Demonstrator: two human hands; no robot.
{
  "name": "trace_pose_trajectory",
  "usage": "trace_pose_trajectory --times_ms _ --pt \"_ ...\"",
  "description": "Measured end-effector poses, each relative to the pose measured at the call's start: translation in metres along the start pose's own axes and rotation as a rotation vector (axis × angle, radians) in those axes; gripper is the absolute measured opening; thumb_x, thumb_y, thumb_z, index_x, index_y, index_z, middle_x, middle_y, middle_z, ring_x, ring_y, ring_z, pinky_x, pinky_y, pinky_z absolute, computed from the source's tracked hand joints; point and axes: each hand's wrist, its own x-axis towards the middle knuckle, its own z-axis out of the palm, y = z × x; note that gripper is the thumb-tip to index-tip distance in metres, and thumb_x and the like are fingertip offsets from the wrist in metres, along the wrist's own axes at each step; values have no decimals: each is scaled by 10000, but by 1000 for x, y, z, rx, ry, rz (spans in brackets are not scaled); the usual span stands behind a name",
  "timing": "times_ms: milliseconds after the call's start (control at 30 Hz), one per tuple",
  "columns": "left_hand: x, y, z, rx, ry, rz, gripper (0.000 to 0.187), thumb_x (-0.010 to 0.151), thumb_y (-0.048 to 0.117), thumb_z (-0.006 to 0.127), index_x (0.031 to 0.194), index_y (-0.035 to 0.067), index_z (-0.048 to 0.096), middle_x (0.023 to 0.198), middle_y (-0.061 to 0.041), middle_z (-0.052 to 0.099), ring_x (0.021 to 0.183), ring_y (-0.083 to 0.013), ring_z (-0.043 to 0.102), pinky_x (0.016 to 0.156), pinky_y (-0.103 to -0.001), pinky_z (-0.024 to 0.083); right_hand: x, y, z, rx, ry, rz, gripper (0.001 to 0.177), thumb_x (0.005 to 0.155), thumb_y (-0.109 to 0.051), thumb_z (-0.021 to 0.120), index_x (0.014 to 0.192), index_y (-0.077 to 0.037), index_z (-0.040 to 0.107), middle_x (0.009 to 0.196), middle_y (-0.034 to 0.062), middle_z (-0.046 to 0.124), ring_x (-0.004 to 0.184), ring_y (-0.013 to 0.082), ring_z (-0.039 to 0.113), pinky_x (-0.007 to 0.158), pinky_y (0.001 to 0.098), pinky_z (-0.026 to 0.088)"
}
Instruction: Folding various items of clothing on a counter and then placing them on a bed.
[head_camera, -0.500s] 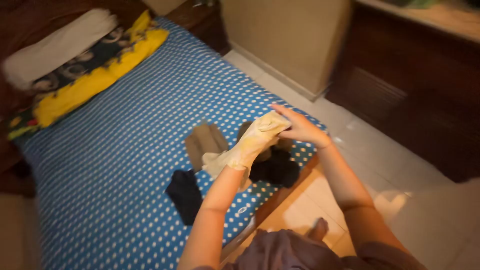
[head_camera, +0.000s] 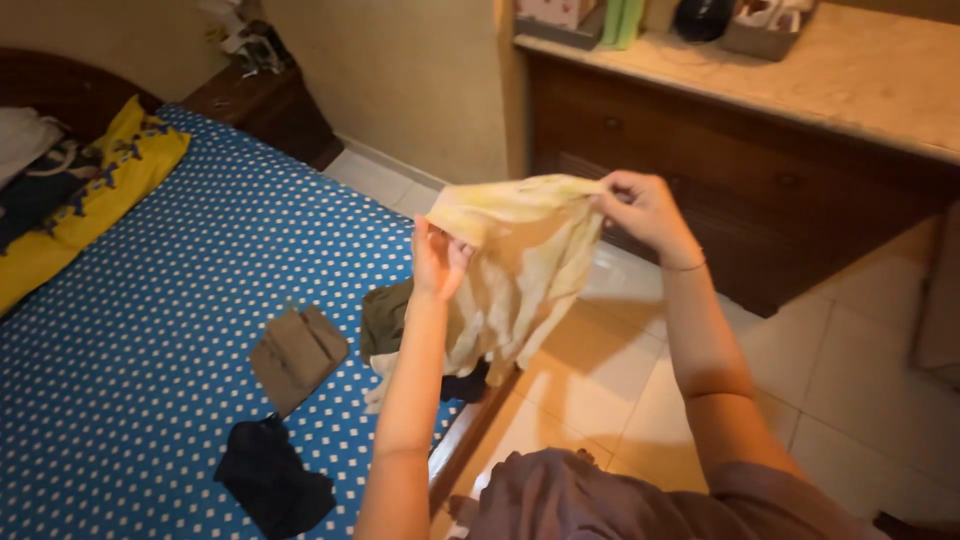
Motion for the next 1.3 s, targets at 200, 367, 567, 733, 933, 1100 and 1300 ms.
trace_pose_trajectory --times_ms 200,367,567,733,933,1100,1300 --pt "90 -122 61 241 16 -121 425 1023 381 617 1334 91 626 1264 -47 700 1148 -192 678 988 -368 536 -37 -29 -84 -91 99 -85 307 978 -126 736 1231 15 634 1052 -6 666 740 19 589 637 204 510" --pt "119 -207 144 616 -241 -85 400 1074 311 593 1347 28 663 1270 -80 703 1163 -170 653 1012 -320 512 -49 -29 -128 -207 121 -53 629 893 -100 745 1467 -41 495 1277 -4 637 706 35 611 592 214 527" --pt "161 -276 194 798 -576 2 384 1091 245 569 1374 -8 631 1345 -51 677 1263 -126 604 1104 -274 448 -41 -13 -208 -247 256 -2 279 959 -93 707 1226 -16 696 958 21 749 791 59 704 695 225 574" --pt "194 -316 204 934 -593 14 405 1042 275 643 1351 14 660 1253 -64 726 1174 -142 646 1041 -286 498 -37 10 -271 -487 400 -49 175 939 -72 740 1102 -13 759 855 -5 736 754 37 640 697 218 541" --pt "236 -364 204 1291 -544 591 322 944 258 788 1164 50 680 1125 -112 721 1086 -243 685 962 -335 544 -28 15 -335 -475 517 -157 116 971 -58 731 1073 -15 765 902 -37 711 798 5 580 724 185 493" --pt "287 -420 207 1056 -611 358 608 874 254 766 1366 5 510 1140 -127 693 1008 -205 685 870 -330 539 4 9 -381 -375 478 -126 119 970 -59 730 1074 -2 739 937 -18 699 828 17 599 738 195 500" --pt "370 -503 174 1101 -714 13 356 967 298 702 1229 58 700 942 -82 760 878 -145 703 801 -315 574 21 -1 -442 -456 542 -191 131 987 -38 706 1105 16 719 1007 6 718 930 38 646 836 219 542"
